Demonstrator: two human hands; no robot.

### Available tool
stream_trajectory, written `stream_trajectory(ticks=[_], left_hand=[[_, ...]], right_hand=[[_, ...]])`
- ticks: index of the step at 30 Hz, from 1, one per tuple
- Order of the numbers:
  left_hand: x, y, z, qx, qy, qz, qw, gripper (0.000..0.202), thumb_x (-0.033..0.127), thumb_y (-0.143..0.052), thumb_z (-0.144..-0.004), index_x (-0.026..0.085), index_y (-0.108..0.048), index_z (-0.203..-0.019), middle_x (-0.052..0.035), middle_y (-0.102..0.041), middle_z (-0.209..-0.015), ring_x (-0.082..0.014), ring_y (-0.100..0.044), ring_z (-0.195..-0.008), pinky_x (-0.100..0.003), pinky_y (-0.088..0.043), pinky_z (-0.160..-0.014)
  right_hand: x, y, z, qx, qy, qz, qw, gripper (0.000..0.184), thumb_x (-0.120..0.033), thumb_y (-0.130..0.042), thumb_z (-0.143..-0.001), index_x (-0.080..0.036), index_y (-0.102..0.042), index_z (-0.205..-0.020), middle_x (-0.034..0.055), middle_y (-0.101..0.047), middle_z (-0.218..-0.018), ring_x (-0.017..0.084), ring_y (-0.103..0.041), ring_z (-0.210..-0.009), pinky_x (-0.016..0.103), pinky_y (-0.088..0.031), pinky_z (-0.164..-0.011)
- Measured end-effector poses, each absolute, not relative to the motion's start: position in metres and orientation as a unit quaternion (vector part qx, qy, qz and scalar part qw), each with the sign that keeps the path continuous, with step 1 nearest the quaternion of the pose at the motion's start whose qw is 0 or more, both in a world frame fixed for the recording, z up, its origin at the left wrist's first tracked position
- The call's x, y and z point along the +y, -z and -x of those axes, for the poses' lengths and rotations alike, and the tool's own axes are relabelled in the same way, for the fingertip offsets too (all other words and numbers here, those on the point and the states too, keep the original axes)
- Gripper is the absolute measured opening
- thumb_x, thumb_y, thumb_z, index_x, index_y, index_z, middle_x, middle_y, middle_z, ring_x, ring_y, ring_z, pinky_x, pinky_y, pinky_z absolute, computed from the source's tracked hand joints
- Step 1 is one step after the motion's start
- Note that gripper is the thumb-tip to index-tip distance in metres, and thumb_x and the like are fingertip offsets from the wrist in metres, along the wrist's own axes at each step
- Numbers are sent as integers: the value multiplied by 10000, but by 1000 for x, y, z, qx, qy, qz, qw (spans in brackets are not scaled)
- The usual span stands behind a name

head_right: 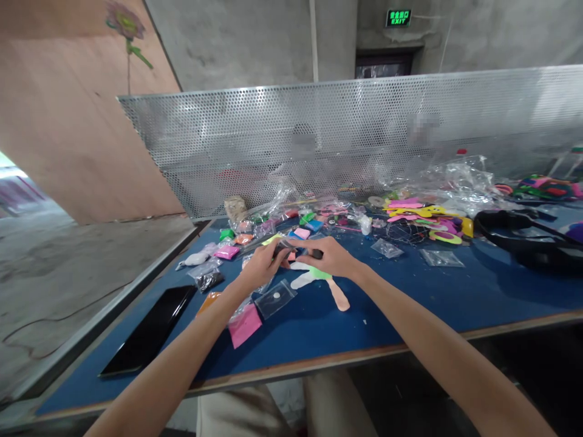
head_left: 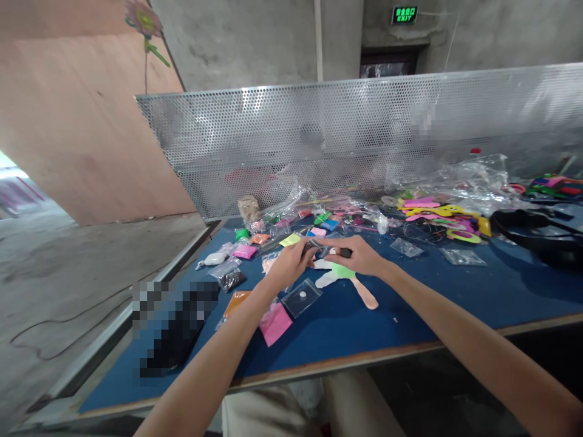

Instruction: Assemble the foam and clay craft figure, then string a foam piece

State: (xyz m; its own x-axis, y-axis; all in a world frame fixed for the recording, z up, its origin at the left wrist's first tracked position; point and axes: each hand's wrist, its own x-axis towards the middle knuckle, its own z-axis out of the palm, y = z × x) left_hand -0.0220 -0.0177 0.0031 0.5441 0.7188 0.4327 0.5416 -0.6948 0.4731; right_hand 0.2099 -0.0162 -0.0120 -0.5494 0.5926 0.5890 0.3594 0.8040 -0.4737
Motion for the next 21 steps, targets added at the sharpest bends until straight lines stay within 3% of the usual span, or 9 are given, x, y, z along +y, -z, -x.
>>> stream_trajectory(ticks=[3,5,8,11,15,21], left_hand=[[-18,-7,22,352,-327,-865,145,271,323,-431,-995,193,-531,-1212,-7,-723,-774,-170,-692,-732,-263,-493,-722],[-19,-8,20,342,-343,-858,170,247,303,-498,-958,194,-578,-1165,-11,-722,-823,-160,-692,-735,-250,-502,-710],[-22,-7,17,335,-339,-848,230,158,277,-553,-906,169,-639,-984,-5,-698,-766,-132,-664,-606,-228,-506,-630],[-24,-5,15,347,-314,-844,261,183,293,-550,-896,160,-630,-801,17,-652,-629,-114,-624,-496,-210,-482,-547],[-26,-4,13,379,-317,-833,248,223,326,-586,-872,163,-641,-731,4,-699,-692,-120,-648,-526,-212,-491,-560],[-25,-2,11,406,-317,-845,149,307,398,-591,-879,175,-657,-678,0,-668,-587,-130,-624,-544,-213,-454,-567]], right_hand=[[-17,11,-209,-893,-130,256,348,539,-419,-482,-983,-241,-398,-1485,-54,-564,-580,93,-349,-476,218,-319,-510],[-16,10,-209,-907,-75,253,327,486,-391,-439,-1006,-269,-410,-1476,-32,-602,-636,101,-402,-518,225,-328,-551],[-17,6,-208,-929,35,230,287,419,-327,-394,-1025,-315,-466,-1437,1,-643,-724,119,-476,-612,237,-325,-610],[-20,3,-207,-940,101,221,241,443,-296,-386,-1022,-320,-425,-1462,9,-650,-732,131,-475,-615,246,-301,-611],[-26,-1,-206,-937,109,245,223,481,-259,-366,-1013,-276,-370,-1494,16,-652,-720,141,-476,-604,255,-280,-598],[-25,2,-208,-937,78,262,217,517,-229,-400,-975,-264,-383,-1491,-20,-598,-584,120,-411,-506,249,-233,-553]])
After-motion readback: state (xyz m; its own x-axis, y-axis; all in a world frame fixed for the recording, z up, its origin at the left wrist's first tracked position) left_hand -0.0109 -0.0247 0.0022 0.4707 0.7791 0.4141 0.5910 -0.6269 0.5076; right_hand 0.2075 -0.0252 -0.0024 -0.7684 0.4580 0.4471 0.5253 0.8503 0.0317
